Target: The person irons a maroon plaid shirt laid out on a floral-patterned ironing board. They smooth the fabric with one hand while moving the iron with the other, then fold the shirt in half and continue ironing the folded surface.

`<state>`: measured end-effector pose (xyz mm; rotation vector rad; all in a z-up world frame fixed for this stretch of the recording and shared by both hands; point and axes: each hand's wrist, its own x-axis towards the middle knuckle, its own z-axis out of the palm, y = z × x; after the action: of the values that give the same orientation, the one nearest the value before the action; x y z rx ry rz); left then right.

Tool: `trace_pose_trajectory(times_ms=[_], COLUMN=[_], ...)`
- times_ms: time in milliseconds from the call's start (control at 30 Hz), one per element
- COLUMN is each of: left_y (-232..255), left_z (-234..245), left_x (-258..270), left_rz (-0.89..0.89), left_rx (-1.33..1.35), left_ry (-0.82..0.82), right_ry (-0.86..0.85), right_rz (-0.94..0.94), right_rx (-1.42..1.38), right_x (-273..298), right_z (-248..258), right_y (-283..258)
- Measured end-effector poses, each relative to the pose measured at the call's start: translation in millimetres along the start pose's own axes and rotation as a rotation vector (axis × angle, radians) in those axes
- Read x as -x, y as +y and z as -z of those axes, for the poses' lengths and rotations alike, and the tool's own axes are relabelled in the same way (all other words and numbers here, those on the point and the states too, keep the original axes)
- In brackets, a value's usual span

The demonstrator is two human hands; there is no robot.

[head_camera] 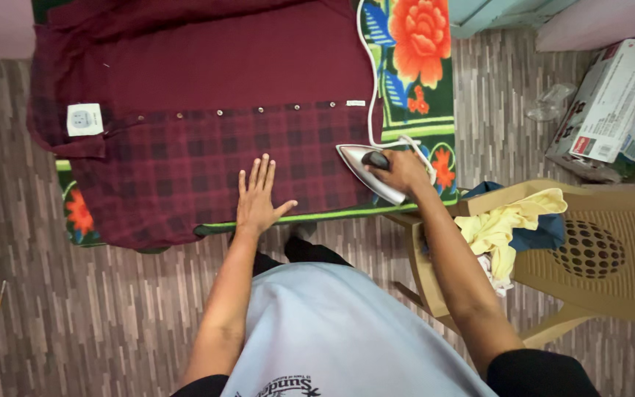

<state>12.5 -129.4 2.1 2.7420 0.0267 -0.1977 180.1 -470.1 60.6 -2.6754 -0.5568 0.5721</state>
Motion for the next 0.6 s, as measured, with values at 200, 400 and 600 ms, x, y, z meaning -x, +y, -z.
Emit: trace_pose_trajectory(times_ms=[200, 400, 600], left_y=[-9, -49, -98], left_z=[14, 25, 32], left_x=[3, 15, 27], left_rz=[0.044, 0.172, 0.275], left_rx=[0.091, 0.03, -0.015], left_ry=[0.017, 0.049, 0.062], right_ry=[-0.15, -0.247, -0.362], right_rz=[0.149, 0.307, 0.478], right_rx=[0.112, 0.262, 0.376], right_x=[-55, -63, -22], right_z=[-8, -49, -36], right_y=[-60, -80, -59])
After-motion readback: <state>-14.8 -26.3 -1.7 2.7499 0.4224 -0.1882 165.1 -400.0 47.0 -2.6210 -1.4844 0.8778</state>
